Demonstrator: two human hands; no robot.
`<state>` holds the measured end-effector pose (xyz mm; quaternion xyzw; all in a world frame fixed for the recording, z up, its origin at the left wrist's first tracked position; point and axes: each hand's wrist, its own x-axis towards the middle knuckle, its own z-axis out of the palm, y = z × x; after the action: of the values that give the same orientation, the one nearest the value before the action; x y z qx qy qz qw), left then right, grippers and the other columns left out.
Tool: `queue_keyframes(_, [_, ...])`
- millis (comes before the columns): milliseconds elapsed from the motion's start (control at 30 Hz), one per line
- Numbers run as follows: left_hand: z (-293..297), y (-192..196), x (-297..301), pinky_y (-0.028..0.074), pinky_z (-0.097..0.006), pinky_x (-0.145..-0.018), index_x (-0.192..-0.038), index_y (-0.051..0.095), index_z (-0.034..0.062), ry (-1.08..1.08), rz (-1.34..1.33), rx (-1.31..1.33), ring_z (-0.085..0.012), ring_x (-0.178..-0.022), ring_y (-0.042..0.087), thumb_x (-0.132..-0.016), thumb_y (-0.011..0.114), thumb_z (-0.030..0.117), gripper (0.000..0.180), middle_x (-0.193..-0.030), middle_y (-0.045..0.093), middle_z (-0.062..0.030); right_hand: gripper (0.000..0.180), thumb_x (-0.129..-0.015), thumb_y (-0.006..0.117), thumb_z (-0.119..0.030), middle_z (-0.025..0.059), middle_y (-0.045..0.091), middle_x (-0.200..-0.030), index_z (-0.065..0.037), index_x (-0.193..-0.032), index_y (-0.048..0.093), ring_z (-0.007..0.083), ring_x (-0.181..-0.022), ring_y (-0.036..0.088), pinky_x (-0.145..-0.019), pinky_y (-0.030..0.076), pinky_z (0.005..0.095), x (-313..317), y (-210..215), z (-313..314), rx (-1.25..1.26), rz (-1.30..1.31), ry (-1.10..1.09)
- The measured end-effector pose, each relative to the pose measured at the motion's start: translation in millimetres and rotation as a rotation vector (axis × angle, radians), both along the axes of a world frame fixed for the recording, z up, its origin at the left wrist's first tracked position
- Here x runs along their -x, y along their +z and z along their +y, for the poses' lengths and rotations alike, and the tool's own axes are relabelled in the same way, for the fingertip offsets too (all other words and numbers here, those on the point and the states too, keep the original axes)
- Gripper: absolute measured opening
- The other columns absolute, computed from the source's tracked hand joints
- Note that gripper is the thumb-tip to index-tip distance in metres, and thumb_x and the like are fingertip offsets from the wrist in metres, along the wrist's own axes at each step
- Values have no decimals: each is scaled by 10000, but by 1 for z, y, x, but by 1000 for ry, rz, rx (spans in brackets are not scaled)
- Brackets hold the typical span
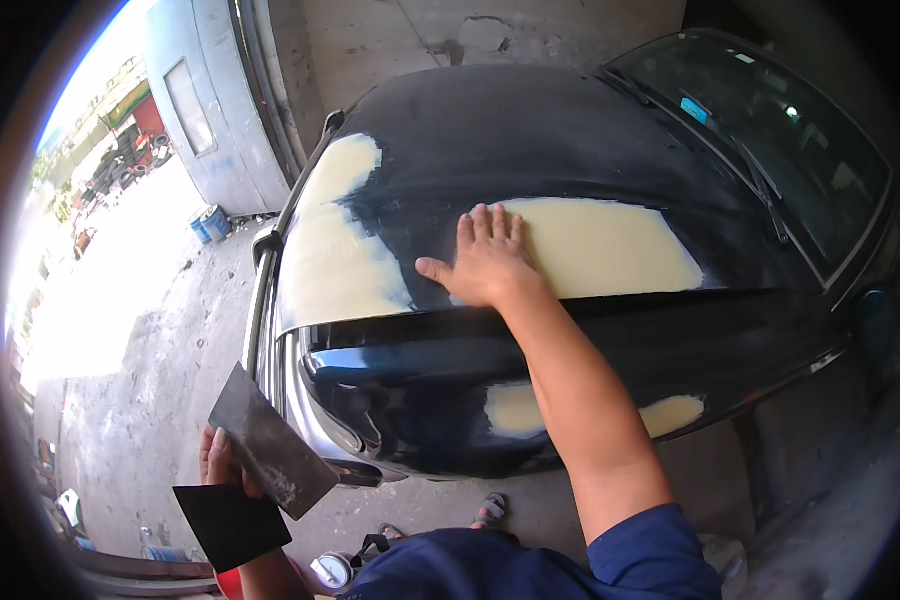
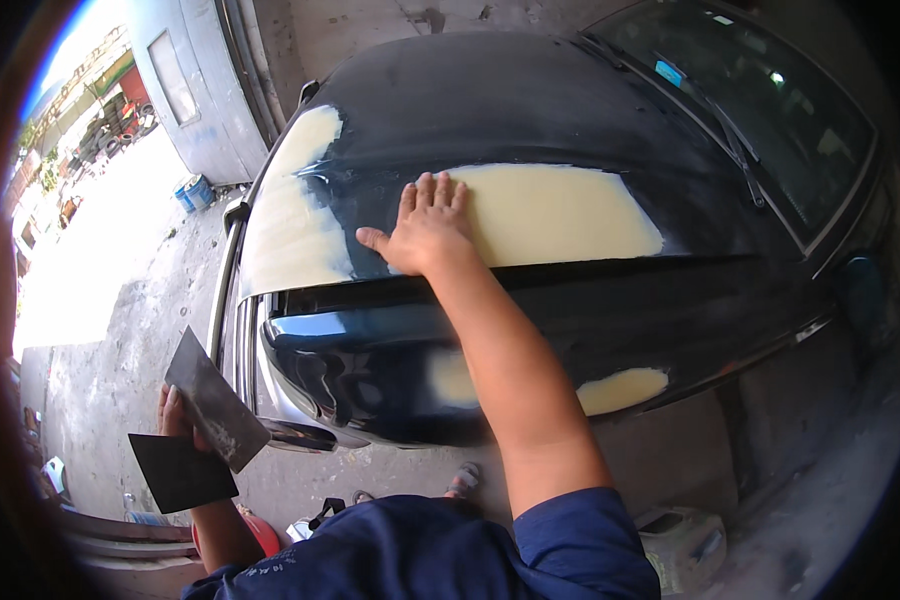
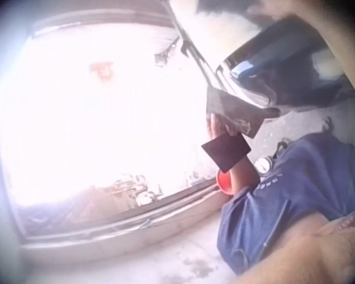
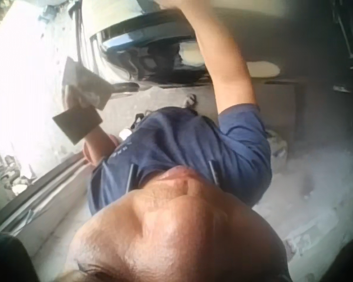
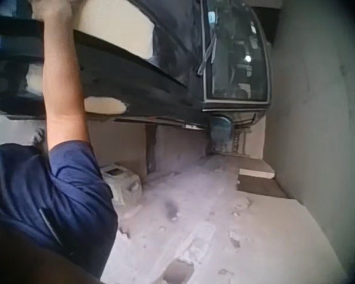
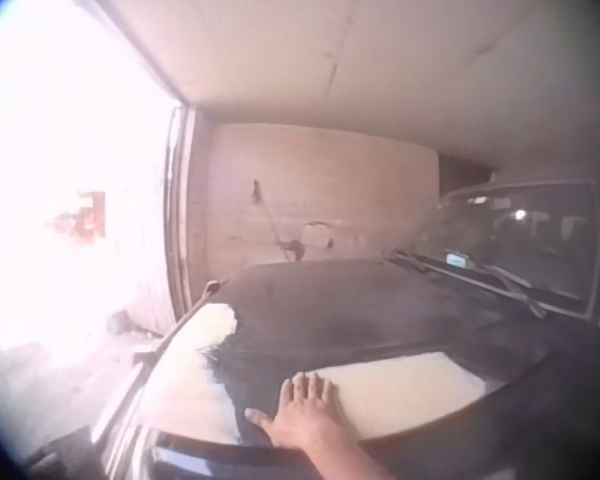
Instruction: The person sands the front hood of a black car using sandpaper to smooth the surface. They wipe the hood with a cloth, then use a sanding block and sandpaper to abrade the primed areas.
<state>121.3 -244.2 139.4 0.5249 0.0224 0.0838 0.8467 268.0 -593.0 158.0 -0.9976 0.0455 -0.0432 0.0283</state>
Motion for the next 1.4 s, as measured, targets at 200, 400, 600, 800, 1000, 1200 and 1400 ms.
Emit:
queue_keyframes(200, [99,-18,6,318,-208,-334,-998,542,81,99,-50,31,-75,-343,391,-961,487,203,138,-635,588,-32,887,-877,338,-710,242,469,-1359,35,-1344,453,358,-1314,401,-1102,289,395,60,1,100,-824,-76,751])
queue_keyframes(400, [225,-36,6,492,-211,-496,-1099,556,85,315,89,83,-128,-625,630,-939,538,240,223,-850,661,-67,656,-954,427,-518,215,493,-1344,41,-1285,513,360,-1324,382,-1105,283,430,55,-8,130,-273,-512,385])
queue_keyframes(600, [354,-108,22,387,-317,-832,-1288,470,10,489,98,-260,-220,-1027,481,-959,501,319,453,-1212,491,-144,882,-914,284,-675,158,136,-1560,-1,-1476,198,291,-1455,61,-1167,53,473,7,-9,159,12,-20,-9])
queue_keyframes(800, [416,-149,18,351,-381,-1055,-1325,454,-43,449,196,-347,-276,-1267,441,-973,446,409,572,-1413,407,-210,979,-869,295,-736,208,54,-1561,-8,-1494,104,333,-1454,-14,-1153,1,515,-51,-14,192,69,123,-176])
queue_keyframes(1000, [442,-139,-21,355,-380,-1052,-1320,455,-52,400,270,-498,-289,-1265,447,-969,405,460,623,-1401,416,-223,1024,-846,352,-746,233,53,-1554,12,-1488,106,352,-1452,-10,-1154,9,505,-107,-12,230,87,146,-242])
queue_keyframes(1200, [422,-114,-91,355,-253,-503,-1073,522,83,310,44,-187,-139,-585,420,-935,494,272,235,-815,471,-54,1025,-844,410,-709,266,80,-1540,50,-1473,132,385,-1444,14,-1159,-1,483,-120,-26,270,135,87,-148])
queue_keyframes(1400, [420,-118,-175,282,-228,-269,-1035,574,120,339,95,-173,-88,-283,367,-937,526,262,179,-531,530,3,958,-884,386,-663,250,91,-1544,58,-1468,149,368,-1446,20,-1167,-4,450,-86,-51,302,240,29,-47])
